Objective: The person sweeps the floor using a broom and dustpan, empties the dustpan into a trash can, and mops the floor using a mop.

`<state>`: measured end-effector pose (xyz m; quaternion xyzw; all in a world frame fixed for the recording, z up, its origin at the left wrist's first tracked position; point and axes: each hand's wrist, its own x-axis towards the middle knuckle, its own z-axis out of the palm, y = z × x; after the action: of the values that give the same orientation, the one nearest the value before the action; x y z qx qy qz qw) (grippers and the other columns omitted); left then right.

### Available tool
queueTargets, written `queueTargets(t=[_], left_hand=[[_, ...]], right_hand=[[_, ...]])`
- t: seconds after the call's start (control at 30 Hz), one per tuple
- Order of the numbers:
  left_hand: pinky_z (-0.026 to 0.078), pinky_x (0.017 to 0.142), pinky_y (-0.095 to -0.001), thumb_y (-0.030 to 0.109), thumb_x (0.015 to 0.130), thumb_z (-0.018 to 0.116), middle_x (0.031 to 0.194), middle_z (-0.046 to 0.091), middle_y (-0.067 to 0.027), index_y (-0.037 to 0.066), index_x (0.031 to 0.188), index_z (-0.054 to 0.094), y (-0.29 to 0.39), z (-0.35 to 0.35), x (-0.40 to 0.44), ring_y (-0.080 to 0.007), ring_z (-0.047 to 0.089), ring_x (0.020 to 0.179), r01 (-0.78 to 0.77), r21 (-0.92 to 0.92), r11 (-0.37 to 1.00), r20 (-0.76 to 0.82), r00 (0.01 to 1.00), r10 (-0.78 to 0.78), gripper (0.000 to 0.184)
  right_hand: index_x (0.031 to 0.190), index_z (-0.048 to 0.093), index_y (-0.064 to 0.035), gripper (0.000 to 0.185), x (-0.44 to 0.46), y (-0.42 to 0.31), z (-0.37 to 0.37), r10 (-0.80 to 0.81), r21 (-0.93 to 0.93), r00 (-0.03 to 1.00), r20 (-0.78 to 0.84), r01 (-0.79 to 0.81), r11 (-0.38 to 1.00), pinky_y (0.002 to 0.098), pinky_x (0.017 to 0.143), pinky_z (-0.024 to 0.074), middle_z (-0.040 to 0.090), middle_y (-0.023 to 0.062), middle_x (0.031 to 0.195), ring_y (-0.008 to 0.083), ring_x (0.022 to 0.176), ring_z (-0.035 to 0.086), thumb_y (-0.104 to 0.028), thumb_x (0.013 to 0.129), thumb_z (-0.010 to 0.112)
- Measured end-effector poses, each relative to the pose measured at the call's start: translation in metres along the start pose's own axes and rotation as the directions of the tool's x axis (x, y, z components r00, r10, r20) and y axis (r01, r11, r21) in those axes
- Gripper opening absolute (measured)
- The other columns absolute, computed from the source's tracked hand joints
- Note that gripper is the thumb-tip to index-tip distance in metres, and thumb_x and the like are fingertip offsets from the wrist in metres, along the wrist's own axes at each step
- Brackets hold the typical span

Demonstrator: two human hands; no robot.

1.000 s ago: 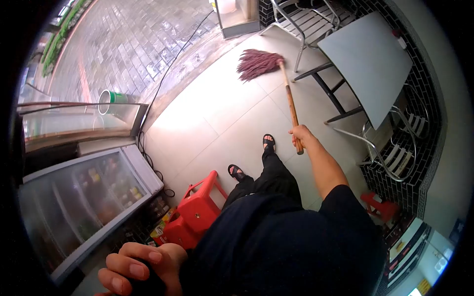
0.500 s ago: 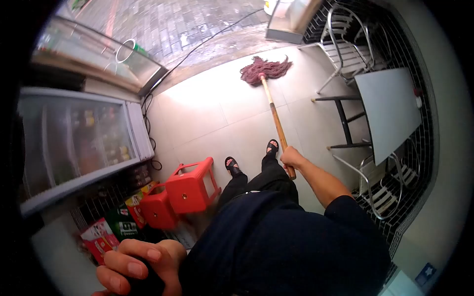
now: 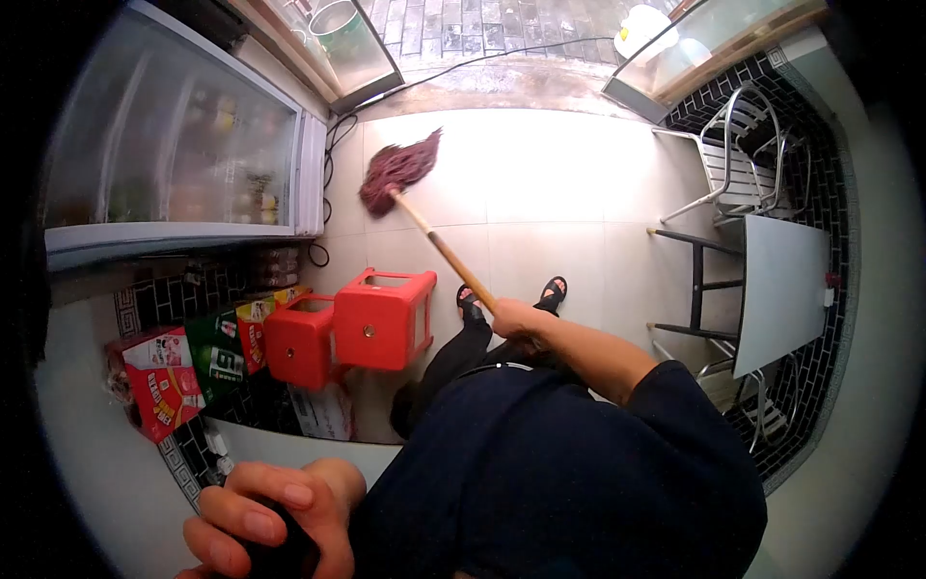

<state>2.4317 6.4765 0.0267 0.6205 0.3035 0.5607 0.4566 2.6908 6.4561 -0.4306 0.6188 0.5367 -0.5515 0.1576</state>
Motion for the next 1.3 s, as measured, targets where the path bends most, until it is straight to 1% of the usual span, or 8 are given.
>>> queueTargets(t=[0.2,0.3,0.4,0.57,0.73,0.87,0.93,1.3], left_hand=[[0.053,0.079,-0.0560,0.046,0.108,0.028,0.129,0.055,-0.0030,0.034,0.152,0.042,0.004,-0.005,0.006,-0.0309,0.056,0.105,0.046,-0.024,0.999,0.097,0.994,-0.044,0.048],[0.053,0.079,-0.0563,0.046,0.108,0.028,0.131,0.055,-0.0037,0.034,0.152,0.041,0.003,0.006,0.005,-0.0315,0.056,0.106,0.040,-0.026,0.999,0.122,0.992,-0.037,0.048],[0.053,0.080,-0.0559,0.045,0.108,0.029,0.130,0.054,-0.0039,0.035,0.152,0.041,0.010,0.019,0.004,-0.0316,0.056,0.106,0.063,0.015,0.998,0.180,0.982,-0.065,0.047],[0.054,0.083,-0.0542,0.045,0.108,0.033,0.124,0.055,-0.0082,0.032,0.148,0.046,0.026,0.075,0.014,-0.0347,0.056,0.104,0.144,0.159,0.977,0.373,0.907,-0.194,0.044],[0.053,0.087,-0.0535,0.046,0.107,0.035,0.116,0.056,-0.0151,0.025,0.135,0.052,0.028,0.134,0.016,-0.0402,0.053,0.103,0.350,-0.048,0.935,0.648,0.724,-0.238,0.039],[0.054,0.087,-0.0533,0.042,0.107,0.039,0.120,0.055,-0.0116,0.028,0.140,0.050,0.032,0.198,-0.005,-0.0392,0.053,0.103,0.319,-0.183,0.930,0.757,0.649,-0.074,0.037],[0.056,0.086,-0.0528,0.036,0.107,0.043,0.125,0.053,-0.0055,0.033,0.145,0.047,0.036,0.231,-0.027,-0.0372,0.054,0.104,0.128,-0.341,0.931,0.592,0.799,0.107,0.038],[0.061,0.076,-0.0448,0.021,0.104,0.053,0.126,0.052,-0.0039,0.030,0.143,0.046,0.065,0.297,-0.076,-0.0358,0.056,0.102,-0.020,-0.131,0.991,0.650,0.753,0.100,0.040]], right_hand=[[0.099,0.071,0.0080,0.029,0.017,-0.044,0.029,0.142,0.081,0.972,0.187,-0.159,0.984,0.0445,0.073,0.0588,0.072,0.0269,0.094,0.0383,0.083,0.073,-0.011,0.086,0.054],[0.096,0.069,0.0103,0.023,0.014,0.003,0.052,-0.108,-0.052,0.994,0.014,0.109,0.993,0.0403,0.047,0.0549,0.071,0.0201,0.076,0.0267,0.055,0.069,-0.009,0.087,0.060],[0.095,0.067,0.0088,0.028,-0.048,0.041,0.036,0.190,0.279,0.947,0.258,-0.262,0.924,0.0397,0.043,0.0497,0.064,0.0146,0.065,0.0255,0.049,0.063,-0.019,0.088,0.070],[0.090,0.061,0.0057,0.029,-0.149,0.126,0.055,0.287,0.522,0.943,0.171,-0.334,0.785,0.0388,0.040,0.0459,0.056,0.0099,0.058,0.0233,0.044,0.057,-0.020,0.088,0.075],[0.100,0.058,0.0028,0.028,-0.238,0.217,0.139,0.417,0.761,0.898,0.140,-0.367,0.535,0.0384,0.040,0.0444,0.052,0.0080,0.059,0.0203,0.044,0.054,-0.015,0.087,0.076],[0.086,0.059,0.0035,0.025,-0.297,0.251,0.195,0.539,0.935,0.840,0.062,-0.237,0.262,0.0383,0.040,0.0455,0.053,0.0090,0.057,0.0213,0.044,0.054,-0.013,0.085,0.078],[0.085,0.057,0.0038,0.025,-0.289,0.276,0.226,0.580,0.995,0.812,0.060,-0.095,0.030,0.0375,0.038,0.0439,0.051,0.0076,0.057,0.0202,0.043,0.052,-0.011,0.085,0.077],[0.071,0.054,-0.0032,0.032,-0.168,0.386,0.116,0.628,0.872,0.768,-0.123,0.386,-0.301,0.0384,0.038,0.0442,0.053,0.0093,0.054,0.0225,0.042,0.053,-0.024,0.092,0.066]])
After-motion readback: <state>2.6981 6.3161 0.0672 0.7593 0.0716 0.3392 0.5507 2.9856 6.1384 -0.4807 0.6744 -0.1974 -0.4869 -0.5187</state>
